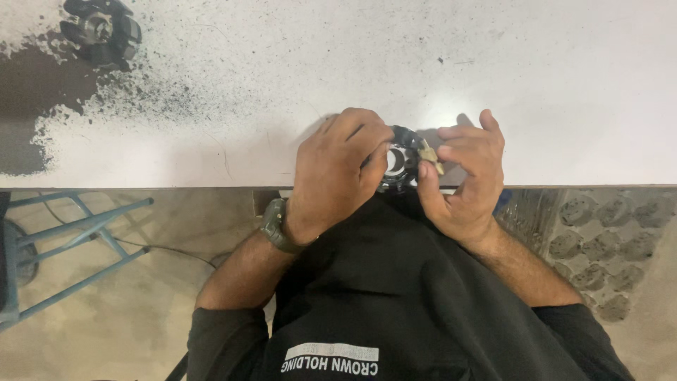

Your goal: The person sits at a white workbench and assembles small black plastic connector housings, inserting brass metal contacts into each housing by hand and using a small blade to help seat the contacts. Finished assemblies are placed in a growing pile on the table, with completed units later stacked into trays.

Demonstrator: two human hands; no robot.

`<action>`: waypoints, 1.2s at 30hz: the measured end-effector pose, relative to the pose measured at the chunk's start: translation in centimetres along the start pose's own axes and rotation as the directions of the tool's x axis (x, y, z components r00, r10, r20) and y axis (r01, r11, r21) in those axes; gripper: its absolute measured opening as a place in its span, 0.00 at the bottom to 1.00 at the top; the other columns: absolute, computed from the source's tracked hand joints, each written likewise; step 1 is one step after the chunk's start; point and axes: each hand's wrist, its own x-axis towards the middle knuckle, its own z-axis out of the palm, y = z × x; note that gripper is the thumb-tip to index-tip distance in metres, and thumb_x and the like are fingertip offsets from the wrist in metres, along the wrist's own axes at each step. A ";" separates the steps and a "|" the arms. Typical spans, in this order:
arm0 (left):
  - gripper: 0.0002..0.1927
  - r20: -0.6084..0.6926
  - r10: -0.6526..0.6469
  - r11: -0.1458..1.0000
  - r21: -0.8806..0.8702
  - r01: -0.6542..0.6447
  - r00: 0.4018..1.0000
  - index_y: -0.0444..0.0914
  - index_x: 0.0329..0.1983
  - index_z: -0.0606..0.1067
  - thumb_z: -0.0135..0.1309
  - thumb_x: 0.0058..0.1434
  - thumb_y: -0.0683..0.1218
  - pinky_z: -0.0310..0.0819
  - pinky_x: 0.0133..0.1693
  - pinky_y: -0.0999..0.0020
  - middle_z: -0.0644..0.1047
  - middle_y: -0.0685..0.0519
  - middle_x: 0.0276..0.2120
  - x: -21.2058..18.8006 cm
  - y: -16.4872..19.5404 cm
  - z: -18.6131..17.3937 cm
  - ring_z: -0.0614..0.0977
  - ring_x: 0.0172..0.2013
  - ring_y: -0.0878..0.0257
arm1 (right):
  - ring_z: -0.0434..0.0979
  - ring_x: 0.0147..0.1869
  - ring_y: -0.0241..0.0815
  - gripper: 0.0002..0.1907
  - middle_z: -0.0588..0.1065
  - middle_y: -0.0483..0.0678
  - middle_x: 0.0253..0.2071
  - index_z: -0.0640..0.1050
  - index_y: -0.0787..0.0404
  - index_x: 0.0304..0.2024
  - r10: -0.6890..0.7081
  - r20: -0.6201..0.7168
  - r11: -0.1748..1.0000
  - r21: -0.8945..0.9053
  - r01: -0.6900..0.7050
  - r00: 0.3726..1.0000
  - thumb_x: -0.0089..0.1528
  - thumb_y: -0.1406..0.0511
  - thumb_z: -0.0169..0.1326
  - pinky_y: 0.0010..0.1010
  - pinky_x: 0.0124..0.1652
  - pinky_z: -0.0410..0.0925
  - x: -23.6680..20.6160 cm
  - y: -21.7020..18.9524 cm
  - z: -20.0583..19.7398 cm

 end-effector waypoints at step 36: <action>0.08 -0.066 -0.038 0.998 -0.048 0.035 0.997 0.37 0.41 0.75 0.60 0.58 0.38 0.79 0.45 0.62 0.75 0.51 0.51 -2.8 -0.2 2.3 0.80 0.48 0.55 | 0.78 0.55 0.52 0.17 0.75 0.47 0.40 0.77 0.58 0.44 -0.217 0.151 0.966 -0.112 0.235 0.964 0.55 0.74 0.67 0.56 0.70 0.60 -0.3 0.2 0.2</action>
